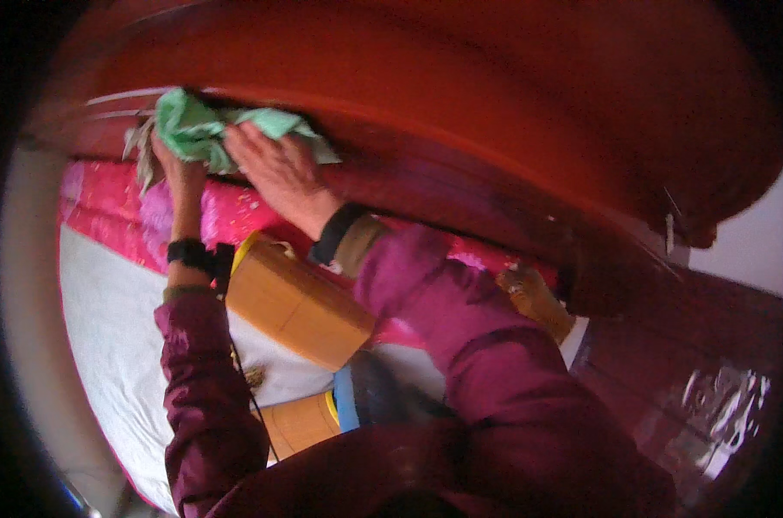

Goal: The person wipes the surface of a wooden headboard with two cloths, then opens a drawer and places a red box inside. The person continues wiping the headboard surface with both cloths.

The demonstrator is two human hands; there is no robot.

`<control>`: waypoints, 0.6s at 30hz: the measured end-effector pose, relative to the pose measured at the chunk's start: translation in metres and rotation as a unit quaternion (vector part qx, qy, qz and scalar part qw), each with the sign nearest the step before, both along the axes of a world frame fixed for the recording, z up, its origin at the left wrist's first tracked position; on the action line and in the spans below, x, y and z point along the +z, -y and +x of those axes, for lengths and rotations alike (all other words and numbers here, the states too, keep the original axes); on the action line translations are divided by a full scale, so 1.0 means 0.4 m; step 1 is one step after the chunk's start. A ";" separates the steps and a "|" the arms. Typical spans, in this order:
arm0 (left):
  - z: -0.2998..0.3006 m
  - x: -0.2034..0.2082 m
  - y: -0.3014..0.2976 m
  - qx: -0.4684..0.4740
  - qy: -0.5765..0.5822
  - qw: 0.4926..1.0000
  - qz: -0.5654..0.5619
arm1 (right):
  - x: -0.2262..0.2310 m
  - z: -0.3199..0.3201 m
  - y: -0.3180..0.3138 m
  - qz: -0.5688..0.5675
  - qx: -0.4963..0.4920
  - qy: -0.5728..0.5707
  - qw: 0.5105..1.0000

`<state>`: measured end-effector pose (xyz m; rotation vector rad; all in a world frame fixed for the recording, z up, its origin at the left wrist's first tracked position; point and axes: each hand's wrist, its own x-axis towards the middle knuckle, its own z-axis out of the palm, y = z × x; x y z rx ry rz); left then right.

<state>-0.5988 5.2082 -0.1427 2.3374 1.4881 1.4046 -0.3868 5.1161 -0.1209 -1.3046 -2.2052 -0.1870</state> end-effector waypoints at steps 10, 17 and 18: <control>0.339 -0.206 0.209 -0.019 0.014 0.997 0.073 | -0.026 0.261 0.265 0.070 -0.130 0.151 0.978; 0.739 -0.172 0.520 -0.090 0.358 0.904 -0.216 | -0.008 0.594 0.532 0.051 -0.154 0.147 0.976; 0.844 -0.175 0.598 -0.119 0.433 0.866 -0.221 | -0.017 0.685 0.605 0.015 -0.156 0.138 0.978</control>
